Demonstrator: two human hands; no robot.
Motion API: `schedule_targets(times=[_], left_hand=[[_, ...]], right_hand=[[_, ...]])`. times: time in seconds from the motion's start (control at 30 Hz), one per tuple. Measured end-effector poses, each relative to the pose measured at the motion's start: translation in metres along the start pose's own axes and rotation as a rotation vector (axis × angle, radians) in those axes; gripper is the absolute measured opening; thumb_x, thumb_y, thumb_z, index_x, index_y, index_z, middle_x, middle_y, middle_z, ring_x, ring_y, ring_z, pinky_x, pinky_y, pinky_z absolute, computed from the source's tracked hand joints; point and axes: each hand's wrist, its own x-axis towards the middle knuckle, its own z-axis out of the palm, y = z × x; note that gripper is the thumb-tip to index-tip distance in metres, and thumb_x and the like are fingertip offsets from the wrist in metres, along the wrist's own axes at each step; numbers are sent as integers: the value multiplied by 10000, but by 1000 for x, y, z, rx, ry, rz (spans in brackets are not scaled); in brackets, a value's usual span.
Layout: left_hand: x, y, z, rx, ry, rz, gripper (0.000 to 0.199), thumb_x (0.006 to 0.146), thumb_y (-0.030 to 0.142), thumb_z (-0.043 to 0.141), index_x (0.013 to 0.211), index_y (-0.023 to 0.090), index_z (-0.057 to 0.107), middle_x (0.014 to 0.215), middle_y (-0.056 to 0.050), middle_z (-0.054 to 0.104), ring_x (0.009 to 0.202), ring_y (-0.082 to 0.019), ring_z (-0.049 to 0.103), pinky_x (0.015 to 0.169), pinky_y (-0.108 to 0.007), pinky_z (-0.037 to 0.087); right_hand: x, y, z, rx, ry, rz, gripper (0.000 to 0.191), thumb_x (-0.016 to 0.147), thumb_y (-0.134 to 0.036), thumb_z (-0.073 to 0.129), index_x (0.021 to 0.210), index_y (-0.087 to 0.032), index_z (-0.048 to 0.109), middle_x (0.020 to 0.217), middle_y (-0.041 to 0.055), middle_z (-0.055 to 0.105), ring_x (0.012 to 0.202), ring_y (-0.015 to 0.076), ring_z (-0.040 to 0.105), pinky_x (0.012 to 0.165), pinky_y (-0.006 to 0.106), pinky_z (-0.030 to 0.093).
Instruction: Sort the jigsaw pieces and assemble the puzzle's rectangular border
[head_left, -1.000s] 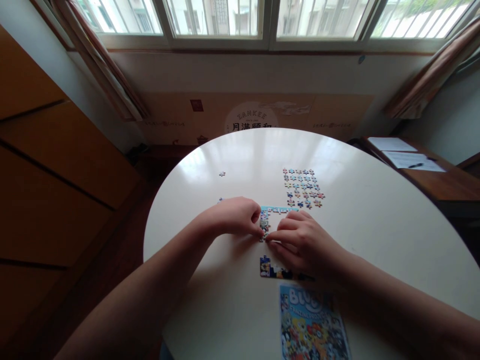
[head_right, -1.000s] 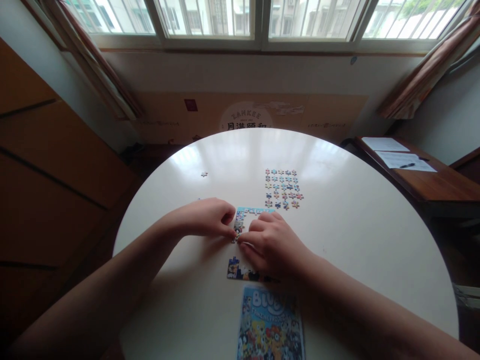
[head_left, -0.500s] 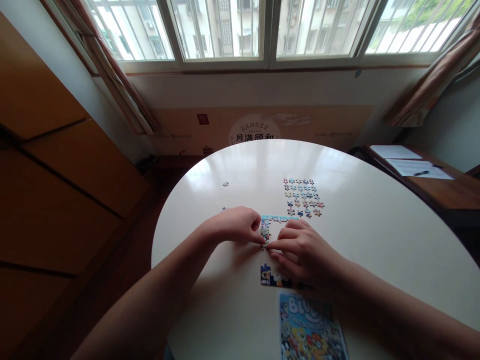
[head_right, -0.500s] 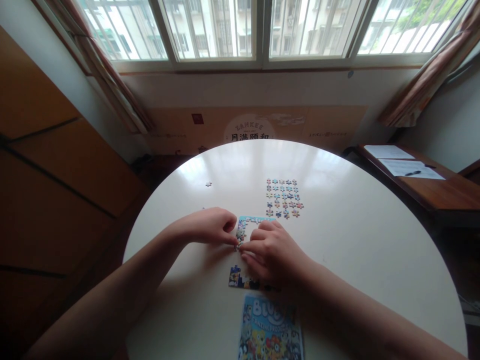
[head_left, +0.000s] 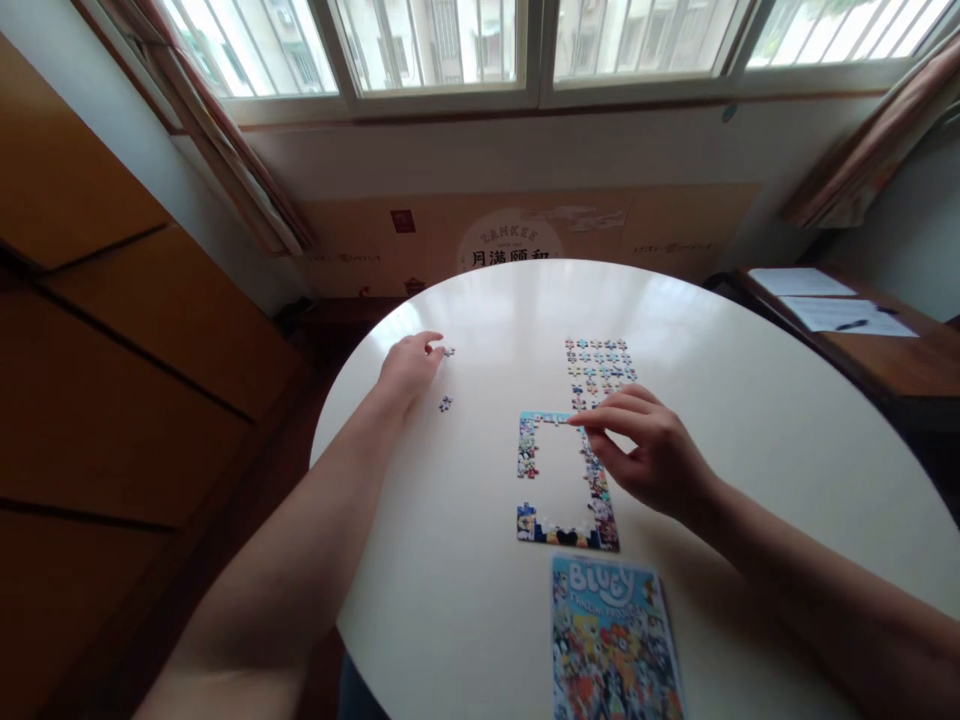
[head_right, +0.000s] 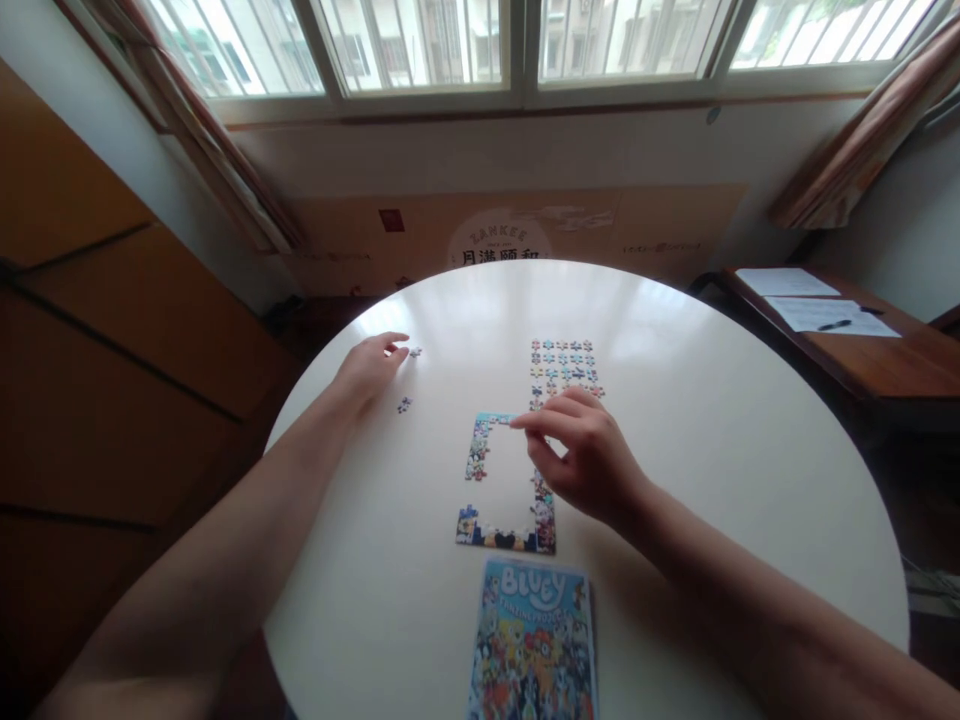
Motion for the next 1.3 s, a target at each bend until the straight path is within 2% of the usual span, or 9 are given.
schedule_targets(times=[0.1,0.23,0.57,0.73,0.83,0.9,1.1,1.23,1.3], left_hand=[[4,2,13,81,1,68,392,936,356,529,1288,256,671,1186,-98,629,1137,-272,549,1055,-366,381],[7,4,18,149,3,108,343,931,372,521,1173,265,740,1182,-104,606,1116,-294,533,1031,-400,398],[9,1,14,112,24,97,245,854,347,636,1028,233,768,1088,-79,663,993,-260,593,938,-354,465],[3,5,5,64,-29,25,181,789,336,711,914,216,763,993,-67,706,884,-248,628,800,-344,488],[-7,9,-5,27,-124,-45,189,762,346,733,887,204,748,915,-67,719,813,-237,639,730,-334,480],[-12,10,-10,-1,-186,-39,199,740,338,752,874,192,731,910,-72,728,813,-231,649,702,-311,475],[-18,13,-21,-135,-248,-71,144,730,282,758,826,190,704,841,-54,731,727,-196,650,612,-280,452],[-28,27,-26,-293,-205,-3,125,791,289,727,863,188,725,826,-49,732,694,-170,626,617,-283,462],[-36,37,-27,-398,-234,43,132,808,285,716,896,189,731,811,-48,733,693,-165,629,624,-281,478]], right_hand=[[-2,-4,2,-18,-50,-21,242,873,-147,584,961,-280,766,772,22,702,752,215,577,788,413,479],[-4,-11,3,-28,-114,-9,249,882,-159,568,962,-285,767,771,17,702,745,213,550,775,395,475],[-6,-3,1,-32,-101,7,251,884,-157,574,960,-288,774,784,20,701,770,214,579,803,407,476],[-5,-4,3,-15,-104,-18,249,877,-142,578,964,-279,767,753,16,695,754,210,568,783,393,472],[-4,-6,4,8,-125,-31,260,873,-124,577,987,-276,754,770,14,703,751,205,568,760,381,475],[-4,-8,6,29,-118,-59,264,870,-107,577,1003,-266,740,783,12,709,742,198,564,742,369,477],[-4,-9,7,53,-104,-107,256,877,-65,573,1014,-233,709,772,12,693,734,185,541,721,358,471],[-4,-7,6,60,-123,-100,253,884,-66,577,1036,-224,703,779,19,687,750,187,543,721,363,471],[-5,-7,5,50,-131,-91,251,891,-69,581,1047,-224,701,790,22,691,766,192,547,721,364,473]])
